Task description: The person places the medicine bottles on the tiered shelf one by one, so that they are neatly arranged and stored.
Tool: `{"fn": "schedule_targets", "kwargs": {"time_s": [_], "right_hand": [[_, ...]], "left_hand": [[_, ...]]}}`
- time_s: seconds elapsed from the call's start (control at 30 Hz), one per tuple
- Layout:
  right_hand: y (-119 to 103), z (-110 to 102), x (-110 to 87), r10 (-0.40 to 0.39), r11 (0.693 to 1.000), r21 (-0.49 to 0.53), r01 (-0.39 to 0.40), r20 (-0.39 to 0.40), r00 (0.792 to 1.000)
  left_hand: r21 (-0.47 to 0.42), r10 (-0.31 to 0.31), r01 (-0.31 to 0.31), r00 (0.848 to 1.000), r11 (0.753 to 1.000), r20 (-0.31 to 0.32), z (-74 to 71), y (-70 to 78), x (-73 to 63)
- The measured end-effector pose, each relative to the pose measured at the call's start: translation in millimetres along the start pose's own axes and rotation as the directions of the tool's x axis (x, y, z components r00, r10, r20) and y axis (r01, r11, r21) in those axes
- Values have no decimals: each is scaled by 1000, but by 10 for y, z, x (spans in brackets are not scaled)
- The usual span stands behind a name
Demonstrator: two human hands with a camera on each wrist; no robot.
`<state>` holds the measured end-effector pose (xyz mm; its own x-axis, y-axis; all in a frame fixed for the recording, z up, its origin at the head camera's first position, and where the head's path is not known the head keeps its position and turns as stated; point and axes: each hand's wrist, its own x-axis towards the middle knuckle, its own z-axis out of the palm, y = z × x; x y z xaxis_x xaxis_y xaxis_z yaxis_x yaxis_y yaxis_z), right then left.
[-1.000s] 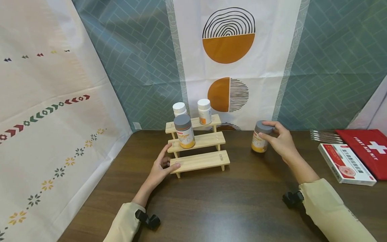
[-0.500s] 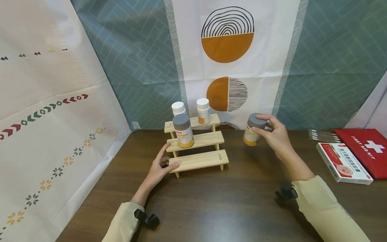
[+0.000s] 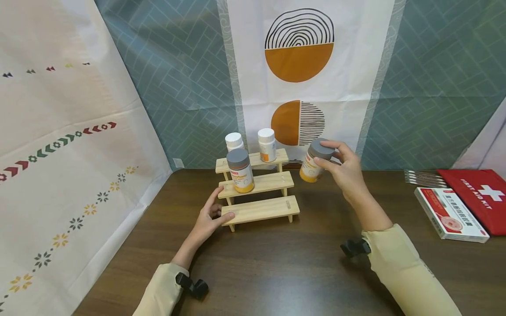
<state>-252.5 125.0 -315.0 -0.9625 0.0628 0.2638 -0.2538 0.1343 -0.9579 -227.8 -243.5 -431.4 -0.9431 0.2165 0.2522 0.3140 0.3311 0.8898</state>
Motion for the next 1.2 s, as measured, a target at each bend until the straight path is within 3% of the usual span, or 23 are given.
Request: {"fn": "schedule_targets", "kwargs": {"time_s": [0.3,0.93,1.2], "right_hand": [[-53,176,4,12,998,63,-14,31,999],[-151,656,38,-38,989,147,25,88,995],[-54,809,49,7,992,126,-24,134,991]], "left_hand": [[-3,-6,6,1000,1000,1,2,-2,8],[9,-20,20,1000,1000,-6,6,4,1],[0,-10,10,1000,1000,-5,10,-2,9]]}}
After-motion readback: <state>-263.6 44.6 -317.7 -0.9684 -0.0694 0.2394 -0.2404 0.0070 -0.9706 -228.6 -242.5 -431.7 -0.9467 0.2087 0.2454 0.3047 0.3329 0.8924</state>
